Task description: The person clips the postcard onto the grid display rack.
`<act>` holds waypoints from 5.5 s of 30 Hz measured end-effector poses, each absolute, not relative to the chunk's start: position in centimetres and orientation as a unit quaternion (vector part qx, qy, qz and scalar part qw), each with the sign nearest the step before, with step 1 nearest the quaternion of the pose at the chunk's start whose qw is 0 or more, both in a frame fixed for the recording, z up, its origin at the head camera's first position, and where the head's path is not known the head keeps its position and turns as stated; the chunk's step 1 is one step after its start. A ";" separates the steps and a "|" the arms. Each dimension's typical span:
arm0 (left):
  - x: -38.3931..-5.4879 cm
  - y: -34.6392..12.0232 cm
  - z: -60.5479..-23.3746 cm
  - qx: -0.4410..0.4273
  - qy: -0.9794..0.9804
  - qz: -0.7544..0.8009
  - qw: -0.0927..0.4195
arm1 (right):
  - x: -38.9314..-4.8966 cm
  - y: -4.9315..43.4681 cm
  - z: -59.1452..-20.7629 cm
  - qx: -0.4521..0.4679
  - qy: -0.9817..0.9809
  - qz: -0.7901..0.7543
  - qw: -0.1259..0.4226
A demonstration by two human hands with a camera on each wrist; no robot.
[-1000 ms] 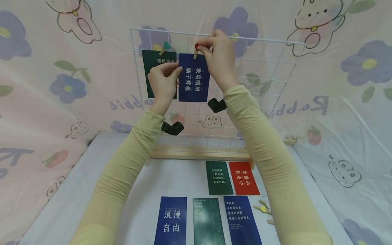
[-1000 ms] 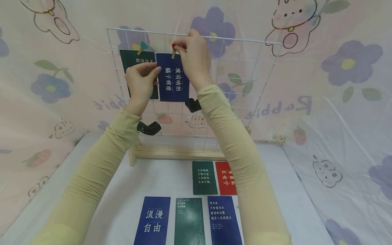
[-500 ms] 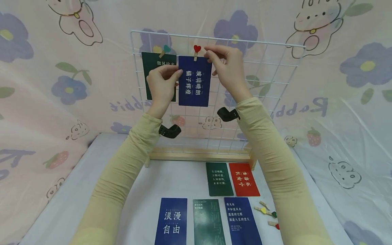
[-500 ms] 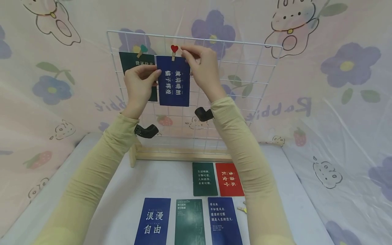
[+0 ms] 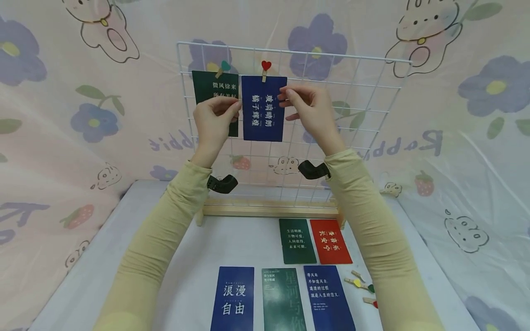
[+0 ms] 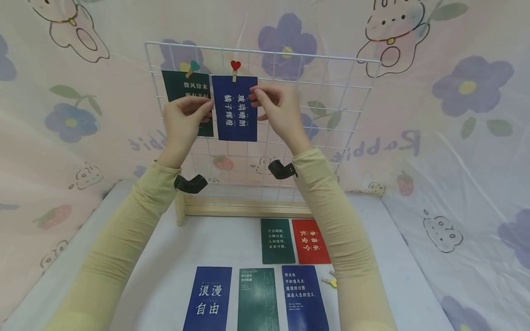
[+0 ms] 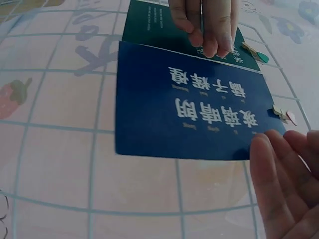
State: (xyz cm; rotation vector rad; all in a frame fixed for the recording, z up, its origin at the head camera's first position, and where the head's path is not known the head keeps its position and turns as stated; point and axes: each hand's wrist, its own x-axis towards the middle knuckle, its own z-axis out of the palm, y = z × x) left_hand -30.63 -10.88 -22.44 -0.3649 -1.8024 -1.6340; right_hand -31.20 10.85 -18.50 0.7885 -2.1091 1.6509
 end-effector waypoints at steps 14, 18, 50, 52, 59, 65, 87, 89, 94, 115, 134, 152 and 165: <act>-28.9 -10.8 -24.8 -0.161 -0.707 -0.633 0.273 | -31.2 12.2 -21.1 0.254 -0.735 0.617 0.123; -28.4 -10.9 -25.7 -0.161 -0.711 -0.636 0.251 | -31.2 12.6 -21.6 0.252 -0.739 0.613 0.119; -25.7 -10.3 -35.0 -0.142 -0.718 -0.677 0.076 | -28.0 17.3 -30.0 0.233 -0.767 0.598 -0.007; -25.5 -10.2 -35.7 -0.132 -0.719 -0.680 0.062 | -27.6 17.7 -30.8 0.231 -0.770 0.595 -0.012; -25.1 -9.9 -38.1 -0.094 -0.720 -0.687 0.022 | -26.7 19.3 -33.9 0.227 -0.779 0.583 -0.038; -24.6 -9.7 -40.2 -0.075 -0.732 -0.677 -0.003 | -25.7 20.4 -35.7 0.210 -0.779 0.588 -0.050; -23.5 -7.4 -45.9 -0.080 -0.753 -0.649 -0.072 | -22.9 25.0 -39.1 0.174 -0.811 0.555 -0.056; -23.6 -7.3 -46.5 -0.083 -0.749 -0.652 -0.079 | -22.7 25.6 -39.4 0.169 -0.818 0.547 -0.061; -23.4 -7.1 -47.1 -0.083 -0.739 -0.662 -0.099 | -22.0 26.8 -40.3 0.154 -0.828 0.535 -0.072; -23.4 -4.7 -48.4 -0.059 -0.731 -0.665 -0.143 | -19.0 31.1 -42.7 0.110 -0.842 0.508 -0.143; -24.1 -3.7 -49.1 -0.042 -0.729 -0.664 -0.158 | -17.1 34.6 -44.7 0.055 -0.844 0.488 -0.215; -25.2 -2.3 -49.1 -0.032 -0.716 -0.680 -0.154 | -16.4 36.1 -45.6 0.038 -0.841 0.484 -0.240; -26.1 -1.7 -49.3 0.010 -0.713 -0.688 -0.136 | -16.3 36.7 -46.2 0.045 -0.833 0.492 -0.249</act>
